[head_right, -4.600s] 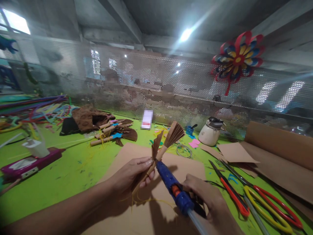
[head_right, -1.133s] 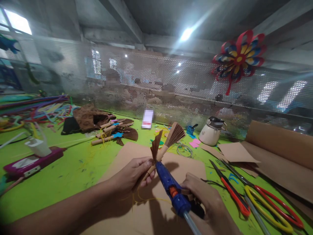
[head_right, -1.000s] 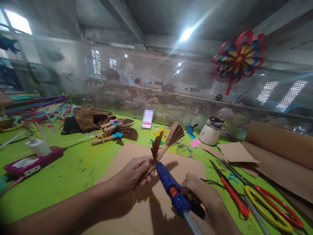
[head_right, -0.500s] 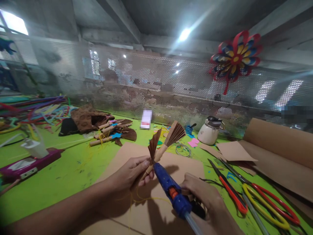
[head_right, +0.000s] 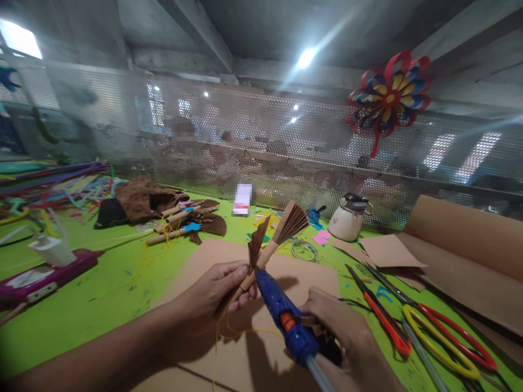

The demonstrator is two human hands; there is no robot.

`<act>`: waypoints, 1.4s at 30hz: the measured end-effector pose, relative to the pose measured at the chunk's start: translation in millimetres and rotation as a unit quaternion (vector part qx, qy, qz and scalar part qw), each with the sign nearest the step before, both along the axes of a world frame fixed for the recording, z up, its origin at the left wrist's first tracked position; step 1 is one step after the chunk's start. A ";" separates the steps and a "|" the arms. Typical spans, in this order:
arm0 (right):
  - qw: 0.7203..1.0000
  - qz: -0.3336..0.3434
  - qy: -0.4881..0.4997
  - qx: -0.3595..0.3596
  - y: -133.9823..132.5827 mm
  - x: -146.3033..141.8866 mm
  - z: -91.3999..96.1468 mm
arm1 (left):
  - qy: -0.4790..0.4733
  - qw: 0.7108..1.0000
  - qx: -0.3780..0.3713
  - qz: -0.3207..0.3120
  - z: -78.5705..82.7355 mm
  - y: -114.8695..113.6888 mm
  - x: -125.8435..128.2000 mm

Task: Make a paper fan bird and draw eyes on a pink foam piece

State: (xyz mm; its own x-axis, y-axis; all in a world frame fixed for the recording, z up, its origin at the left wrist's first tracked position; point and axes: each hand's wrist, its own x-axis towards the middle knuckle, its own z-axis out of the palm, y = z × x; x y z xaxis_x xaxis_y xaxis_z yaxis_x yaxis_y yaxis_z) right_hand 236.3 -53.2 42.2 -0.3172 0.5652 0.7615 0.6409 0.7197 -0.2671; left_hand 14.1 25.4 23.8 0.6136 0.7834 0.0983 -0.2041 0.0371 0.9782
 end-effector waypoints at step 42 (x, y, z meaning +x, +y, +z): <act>0.984 -0.132 -0.007 -0.120 0.8 35.3 -12.7 | 0.027 0.998 0.026 0.047 5.6 -4.4 -0.1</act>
